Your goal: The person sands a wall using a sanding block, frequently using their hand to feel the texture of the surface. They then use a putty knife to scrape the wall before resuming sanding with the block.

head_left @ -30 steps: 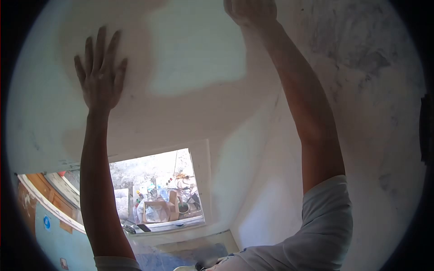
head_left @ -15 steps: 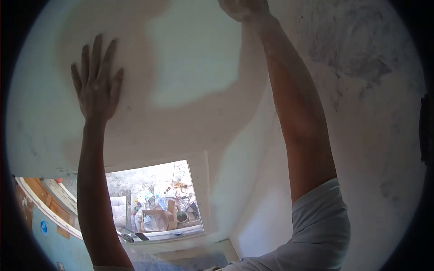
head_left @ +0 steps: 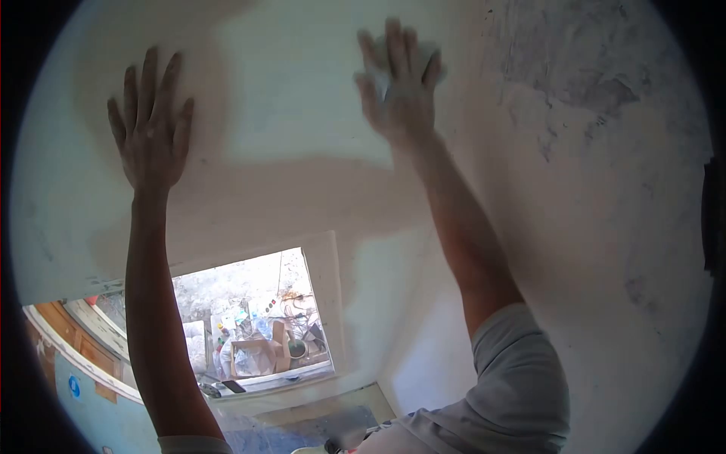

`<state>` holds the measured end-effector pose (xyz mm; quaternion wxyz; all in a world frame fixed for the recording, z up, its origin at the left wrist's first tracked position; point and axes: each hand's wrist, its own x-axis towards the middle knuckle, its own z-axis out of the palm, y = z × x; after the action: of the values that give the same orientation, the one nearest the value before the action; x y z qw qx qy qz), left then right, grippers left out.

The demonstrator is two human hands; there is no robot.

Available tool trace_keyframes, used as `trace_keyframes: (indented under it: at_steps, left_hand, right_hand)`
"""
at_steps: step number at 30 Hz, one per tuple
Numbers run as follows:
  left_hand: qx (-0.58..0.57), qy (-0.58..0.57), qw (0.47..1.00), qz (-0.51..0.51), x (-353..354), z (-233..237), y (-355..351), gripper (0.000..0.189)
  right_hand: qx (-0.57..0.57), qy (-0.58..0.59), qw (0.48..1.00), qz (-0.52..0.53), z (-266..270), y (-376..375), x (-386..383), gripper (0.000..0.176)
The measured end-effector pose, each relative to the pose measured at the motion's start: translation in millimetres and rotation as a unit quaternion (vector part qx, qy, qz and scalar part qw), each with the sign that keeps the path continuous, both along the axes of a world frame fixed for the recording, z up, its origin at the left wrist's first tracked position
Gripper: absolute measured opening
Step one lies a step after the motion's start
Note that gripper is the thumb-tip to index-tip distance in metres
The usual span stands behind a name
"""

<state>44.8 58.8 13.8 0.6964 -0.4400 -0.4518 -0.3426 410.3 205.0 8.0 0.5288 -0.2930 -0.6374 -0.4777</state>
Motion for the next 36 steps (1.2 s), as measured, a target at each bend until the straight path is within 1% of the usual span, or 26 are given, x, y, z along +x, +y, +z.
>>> trace_keyframes:
  at_steps: [2,4,5,7,8,10,12,14,17,18,21,22,24,25,26,28,30,32,33,34,35,36]
  left_hand:
    - [0.006,-0.004,1.000,-0.004,2,-2,1,0.055]
    - [0.001,-0.013,1.000,0.000,2,-1,0,0.055]
    - [-0.001,-0.009,1.000,0.003,2,0,0,0.055]
    - [0.003,-0.007,1.000,-0.009,3,-1,-1,0.055]
    - [-0.003,-0.008,1.000,-0.009,2,-2,0,0.055]
    - [0.009,0.009,1.000,-0.022,0,0,1,0.055]
    - [0.009,0.005,1.000,-0.019,1,0,0,0.055]
    - [0.004,0.001,1.000,-0.020,2,-1,0,0.055]
    - [0.012,0.003,1.000,-0.021,2,1,0,0.054]
    - [0.006,0.000,1.000,-0.016,2,0,-1,0.054]
    - [0.004,-0.004,1.000,-0.014,2,-1,0,0.054]
    - [0.007,-0.002,1.000,-0.014,1,0,1,0.055]
    - [0.010,0.003,1.000,-0.018,0,1,2,0.055]
    - [0.012,0.007,1.000,-0.023,-1,0,2,0.055]
    - [0.008,0.004,1.000,-0.024,-1,-1,3,0.055]
    - [0.016,0.012,0.999,-0.028,-3,0,3,0.056]
    - [0.015,0.009,0.999,-0.026,-2,-1,3,0.056]
    - [0.019,0.007,1.000,-0.024,-2,1,1,0.055]
    - [0.005,-0.007,1.000,-0.010,-2,-1,0,0.055]
    - [-0.009,-0.021,1.000,0.002,0,-2,-1,0.056]
    - [-0.005,-0.019,1.000,-0.001,0,-1,-1,0.056]
    - [0.000,-0.016,1.000,-0.010,0,-1,-1,0.055]
  right_hand:
    - [0.051,0.036,0.998,0.009,72,5,3,0.062]
    - [0.059,0.061,0.996,0.042,127,-1,0,0.063]
    - [0.061,0.070,0.994,0.056,140,-6,0,0.063]
    - [0.067,0.083,0.992,0.072,142,-3,-4,0.063]
    - [0.069,0.085,0.991,0.073,133,-1,-6,0.063]
    - [0.069,0.088,0.992,0.065,86,8,-10,0.064]
    - [0.040,0.074,0.995,0.053,13,8,-12,0.064]
    - [-0.046,0.048,0.997,0.043,-61,-1,-11,0.068]
    - [-0.015,0.048,0.998,0.027,-62,-6,-9,0.067]
    - [0.043,0.051,0.997,0.025,-35,5,-6,0.067]
    - [0.058,0.080,0.995,0.015,80,7,-4,0.067]
    - [0.058,0.087,0.994,0.029,106,4,-4,0.068]
    - [0.058,0.094,0.992,0.059,142,-1,-7,0.068]
    - [0.054,0.096,0.992,0.067,144,-1,-7,0.068]
    - [0.056,0.091,0.992,0.067,138,2,-7,0.069]
    - [0.058,0.087,0.993,0.060,103,9,-8,0.069]
    - [0.049,0.078,0.995,0.049,35,11,-8,0.070]
    - [-0.008,0.097,0.994,0.045,-42,0,-9,0.075]
    - [-0.007,0.098,0.994,0.044,-69,-3,-7,0.075]
    - [-0.036,0.085,0.994,0.056,-91,-5,-4,0.075]
    - [-0.062,0.073,0.993,0.068,-94,-8,-2,0.074]
    - [-0.056,0.070,0.994,0.065,-89,-3,-2,0.074]
